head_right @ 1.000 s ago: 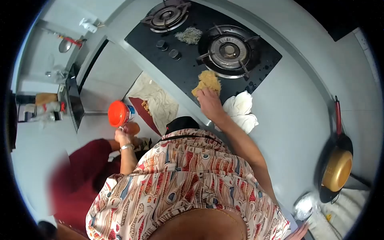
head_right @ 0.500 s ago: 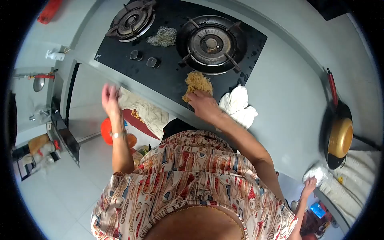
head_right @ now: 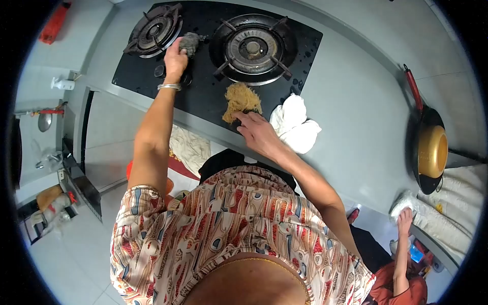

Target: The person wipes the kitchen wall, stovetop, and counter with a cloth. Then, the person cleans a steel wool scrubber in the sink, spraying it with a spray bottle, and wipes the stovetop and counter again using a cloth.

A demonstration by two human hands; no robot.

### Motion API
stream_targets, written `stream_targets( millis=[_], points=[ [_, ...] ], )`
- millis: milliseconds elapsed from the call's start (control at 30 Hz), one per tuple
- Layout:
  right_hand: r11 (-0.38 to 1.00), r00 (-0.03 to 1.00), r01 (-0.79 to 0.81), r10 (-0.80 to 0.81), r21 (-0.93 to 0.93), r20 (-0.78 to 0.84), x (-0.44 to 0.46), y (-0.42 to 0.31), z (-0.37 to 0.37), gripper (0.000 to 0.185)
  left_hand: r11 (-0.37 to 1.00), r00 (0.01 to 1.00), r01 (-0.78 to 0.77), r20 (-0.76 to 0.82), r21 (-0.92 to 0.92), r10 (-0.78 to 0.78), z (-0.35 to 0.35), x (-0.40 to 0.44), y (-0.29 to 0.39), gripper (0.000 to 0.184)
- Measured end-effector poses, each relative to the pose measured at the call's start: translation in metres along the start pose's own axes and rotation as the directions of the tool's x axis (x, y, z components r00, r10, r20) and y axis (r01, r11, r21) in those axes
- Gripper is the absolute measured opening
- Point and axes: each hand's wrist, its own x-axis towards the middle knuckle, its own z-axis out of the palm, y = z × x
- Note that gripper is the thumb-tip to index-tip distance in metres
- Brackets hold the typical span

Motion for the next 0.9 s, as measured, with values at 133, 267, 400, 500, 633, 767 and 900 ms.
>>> stream_targets(
  millis=[133, 267, 400, 500, 633, 767, 900],
  points=[
    [0.99, 0.999, -0.044, 0.048, 0.135, -0.025, -0.009, -0.014, -0.006, 0.032, 0.417, 0.816, 0.562, 0.398, -0.714, -0.419, -0.054, -0.016, 0.013, 0.026],
    [0.966, 0.997, -0.071, 0.077, 0.249, -0.016, -0.003, -0.023, 0.001, 0.026, -0.057, 0.854, 0.449, 0.447, -0.892, -0.267, -0.095, -0.065, 0.01, 0.026],
    [0.943, 0.997, -0.046, 0.021, 0.329, 0.08, 0.008, -0.034, 0.024, 0.024, -0.273, 0.852, 0.405, 0.469, -0.872, -0.234, -0.125, -0.104, 0.002, 0.028],
    [0.93, 0.983, -0.071, 0.004, 0.362, 0.184, 0.019, -0.054, 0.047, 0.024, -0.32, 0.852, 0.391, 0.471, -0.863, -0.228, -0.144, -0.125, -0.021, 0.029],
    [0.852, 0.935, -0.251, 0.091, 0.459, 0.344, 0.04, -0.065, 0.107, 0.026, -0.331, 0.874, 0.311, 0.405, -0.891, -0.268, -0.176, -0.159, -0.064, 0.032],
    [0.803, 0.846, -0.431, 0.201, 0.411, 0.494, 0.087, -0.089, 0.179, 0.033, -0.392, 0.82, 0.343, 0.476, -0.854, -0.319, -0.203, -0.197, -0.118, 0.032],
    [0.785, 0.768, -0.476, 0.15, 0.397, 0.623, 0.137, -0.113, 0.267, 0.046, -0.432, 0.712, 0.345, 0.532, -0.833, -0.459, -0.229, -0.231, -0.169, 0.026]
  ],
)
